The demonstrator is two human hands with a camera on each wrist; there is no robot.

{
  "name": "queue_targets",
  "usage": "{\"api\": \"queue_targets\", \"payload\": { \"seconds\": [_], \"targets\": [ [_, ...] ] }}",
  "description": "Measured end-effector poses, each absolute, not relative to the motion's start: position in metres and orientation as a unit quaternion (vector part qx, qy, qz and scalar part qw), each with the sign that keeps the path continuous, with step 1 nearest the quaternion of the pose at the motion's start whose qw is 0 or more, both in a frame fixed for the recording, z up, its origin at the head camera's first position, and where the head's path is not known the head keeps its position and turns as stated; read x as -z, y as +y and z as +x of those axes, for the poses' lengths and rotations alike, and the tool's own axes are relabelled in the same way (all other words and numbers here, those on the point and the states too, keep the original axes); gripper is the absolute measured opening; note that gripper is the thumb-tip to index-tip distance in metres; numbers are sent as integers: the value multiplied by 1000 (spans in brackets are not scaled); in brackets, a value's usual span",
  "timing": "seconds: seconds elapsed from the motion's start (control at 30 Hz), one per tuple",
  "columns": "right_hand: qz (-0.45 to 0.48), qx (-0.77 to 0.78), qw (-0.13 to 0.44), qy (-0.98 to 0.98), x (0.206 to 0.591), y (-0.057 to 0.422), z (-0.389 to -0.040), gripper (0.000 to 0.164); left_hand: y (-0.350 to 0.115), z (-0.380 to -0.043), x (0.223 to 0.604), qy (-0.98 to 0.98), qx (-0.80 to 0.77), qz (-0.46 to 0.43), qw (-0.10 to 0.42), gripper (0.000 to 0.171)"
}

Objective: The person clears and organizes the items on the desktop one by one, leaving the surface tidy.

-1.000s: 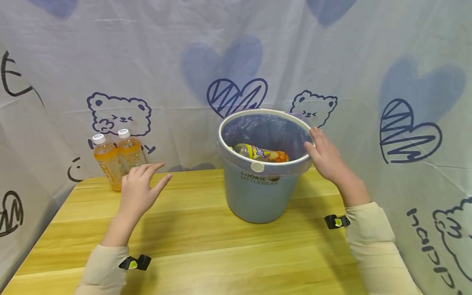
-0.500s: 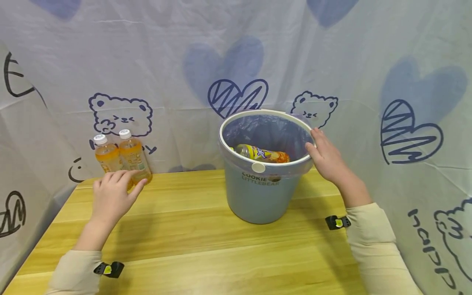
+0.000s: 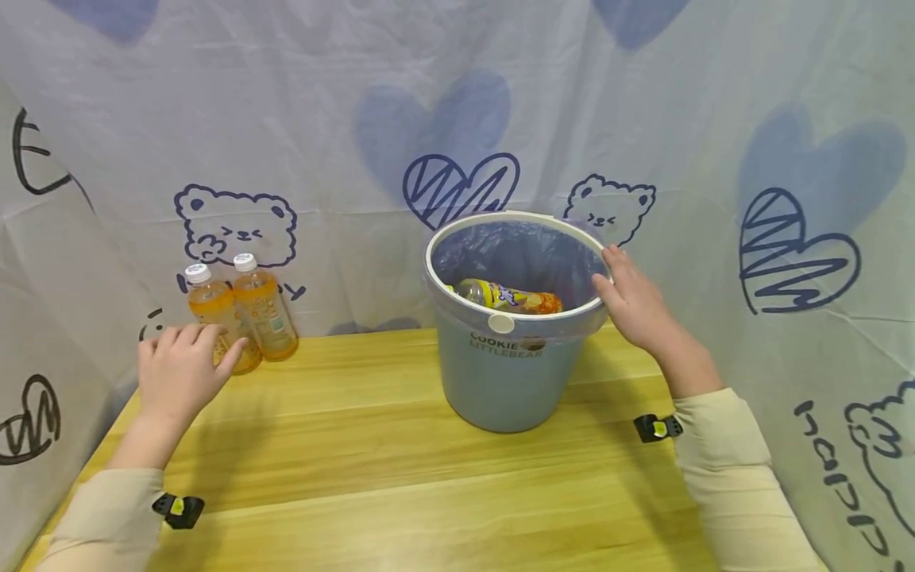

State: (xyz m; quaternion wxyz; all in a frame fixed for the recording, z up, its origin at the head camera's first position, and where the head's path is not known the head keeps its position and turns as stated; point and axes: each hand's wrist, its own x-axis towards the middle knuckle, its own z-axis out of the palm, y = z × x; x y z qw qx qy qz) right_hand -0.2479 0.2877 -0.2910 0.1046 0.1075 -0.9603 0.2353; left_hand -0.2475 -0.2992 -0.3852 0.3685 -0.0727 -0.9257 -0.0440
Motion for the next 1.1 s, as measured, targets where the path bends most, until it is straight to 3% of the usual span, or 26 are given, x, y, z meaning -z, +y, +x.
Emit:
{"api": "queue_targets", "payload": {
  "seconds": [0.47,0.77,1.1],
  "targets": [
    [99,-203,83,-971,285,288,-245,68,-335,-269,382,-971,-2,-27,238,47],
    [92,-175,70,-978,280,288,-244,69,-357,-285,384,-985,12,14,172,73],
    [85,-154,61,-983,276,287,-241,71,-359,-309,386,-989,32,57,131,98]
  ]
}}
